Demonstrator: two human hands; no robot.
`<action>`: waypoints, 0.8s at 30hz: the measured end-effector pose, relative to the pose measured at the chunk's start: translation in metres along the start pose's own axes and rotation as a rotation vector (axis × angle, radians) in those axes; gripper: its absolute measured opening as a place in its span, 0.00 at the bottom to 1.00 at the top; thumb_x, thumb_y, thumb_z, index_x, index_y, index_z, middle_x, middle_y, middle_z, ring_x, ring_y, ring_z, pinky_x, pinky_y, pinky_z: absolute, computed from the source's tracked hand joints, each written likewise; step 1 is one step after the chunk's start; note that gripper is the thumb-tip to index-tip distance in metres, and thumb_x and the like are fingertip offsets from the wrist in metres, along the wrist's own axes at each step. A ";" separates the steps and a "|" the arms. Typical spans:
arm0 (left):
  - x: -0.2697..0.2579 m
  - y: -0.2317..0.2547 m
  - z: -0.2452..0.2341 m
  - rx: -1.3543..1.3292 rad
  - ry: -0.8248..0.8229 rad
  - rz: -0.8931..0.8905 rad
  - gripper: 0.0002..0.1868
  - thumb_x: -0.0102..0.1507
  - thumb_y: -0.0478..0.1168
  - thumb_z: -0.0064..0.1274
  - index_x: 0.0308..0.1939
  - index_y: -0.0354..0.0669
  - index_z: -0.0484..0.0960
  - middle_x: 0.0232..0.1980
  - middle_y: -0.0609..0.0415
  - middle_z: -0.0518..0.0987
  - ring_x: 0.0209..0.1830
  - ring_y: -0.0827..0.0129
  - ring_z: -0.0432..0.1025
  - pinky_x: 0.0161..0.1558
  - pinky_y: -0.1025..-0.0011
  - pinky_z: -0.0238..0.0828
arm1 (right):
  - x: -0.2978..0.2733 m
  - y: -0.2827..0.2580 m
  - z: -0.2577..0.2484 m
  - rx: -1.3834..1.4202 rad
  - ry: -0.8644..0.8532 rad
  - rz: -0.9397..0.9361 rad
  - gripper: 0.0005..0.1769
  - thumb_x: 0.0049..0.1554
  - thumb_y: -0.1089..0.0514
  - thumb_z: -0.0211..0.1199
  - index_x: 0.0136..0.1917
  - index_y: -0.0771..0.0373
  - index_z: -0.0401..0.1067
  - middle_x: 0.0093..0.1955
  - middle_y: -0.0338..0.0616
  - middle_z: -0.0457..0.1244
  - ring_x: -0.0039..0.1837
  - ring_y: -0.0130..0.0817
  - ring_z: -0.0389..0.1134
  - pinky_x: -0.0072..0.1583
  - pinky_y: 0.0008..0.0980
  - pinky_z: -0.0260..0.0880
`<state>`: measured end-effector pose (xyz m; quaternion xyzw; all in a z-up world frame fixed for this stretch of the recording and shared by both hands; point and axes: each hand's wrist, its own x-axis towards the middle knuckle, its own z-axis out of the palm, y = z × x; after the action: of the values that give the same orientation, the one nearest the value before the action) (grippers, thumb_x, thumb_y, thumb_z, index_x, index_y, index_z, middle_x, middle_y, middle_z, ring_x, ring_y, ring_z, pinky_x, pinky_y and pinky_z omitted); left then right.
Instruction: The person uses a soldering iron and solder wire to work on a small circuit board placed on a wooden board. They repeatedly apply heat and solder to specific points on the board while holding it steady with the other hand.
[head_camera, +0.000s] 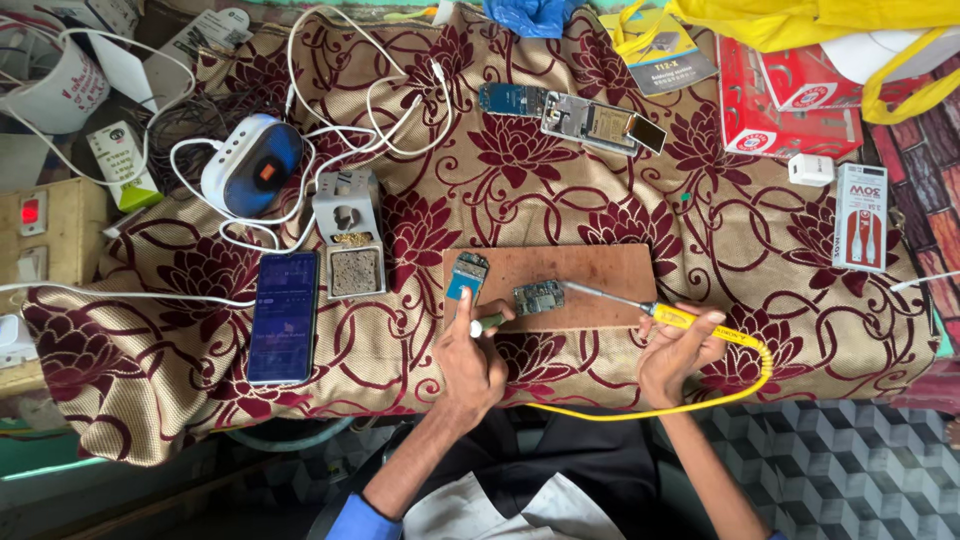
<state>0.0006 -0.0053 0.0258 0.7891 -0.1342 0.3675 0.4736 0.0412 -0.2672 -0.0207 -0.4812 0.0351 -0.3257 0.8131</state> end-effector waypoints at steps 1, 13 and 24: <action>-0.002 0.001 -0.001 0.000 -0.006 -0.004 0.53 0.51 0.21 0.41 0.81 0.43 0.46 0.45 0.49 0.85 0.28 0.69 0.73 0.32 0.71 0.74 | -0.002 -0.001 -0.001 -0.041 -0.010 -0.003 0.27 0.71 0.38 0.51 0.49 0.68 0.60 0.32 0.43 0.55 0.34 0.36 0.64 0.38 0.35 0.70; 0.001 -0.004 0.002 -0.047 0.070 -0.131 0.48 0.55 0.20 0.36 0.81 0.36 0.44 0.43 0.50 0.84 0.25 0.73 0.71 0.29 0.74 0.71 | -0.001 0.000 -0.002 -0.054 -0.018 -0.013 0.28 0.72 0.38 0.51 0.48 0.67 0.60 0.32 0.41 0.53 0.34 0.32 0.61 0.38 0.34 0.68; 0.003 0.002 -0.002 -0.044 0.078 0.028 0.42 0.60 0.17 0.40 0.78 0.42 0.53 0.47 0.48 0.84 0.32 0.71 0.77 0.33 0.74 0.72 | -0.001 0.003 -0.003 -0.127 -0.129 -0.038 0.28 0.72 0.41 0.51 0.47 0.70 0.61 0.32 0.50 0.60 0.31 0.39 0.63 0.36 0.34 0.66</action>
<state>0.0012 -0.0043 0.0297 0.7615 -0.1345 0.4017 0.4905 0.0410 -0.2682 -0.0251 -0.5524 -0.0063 -0.3066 0.7752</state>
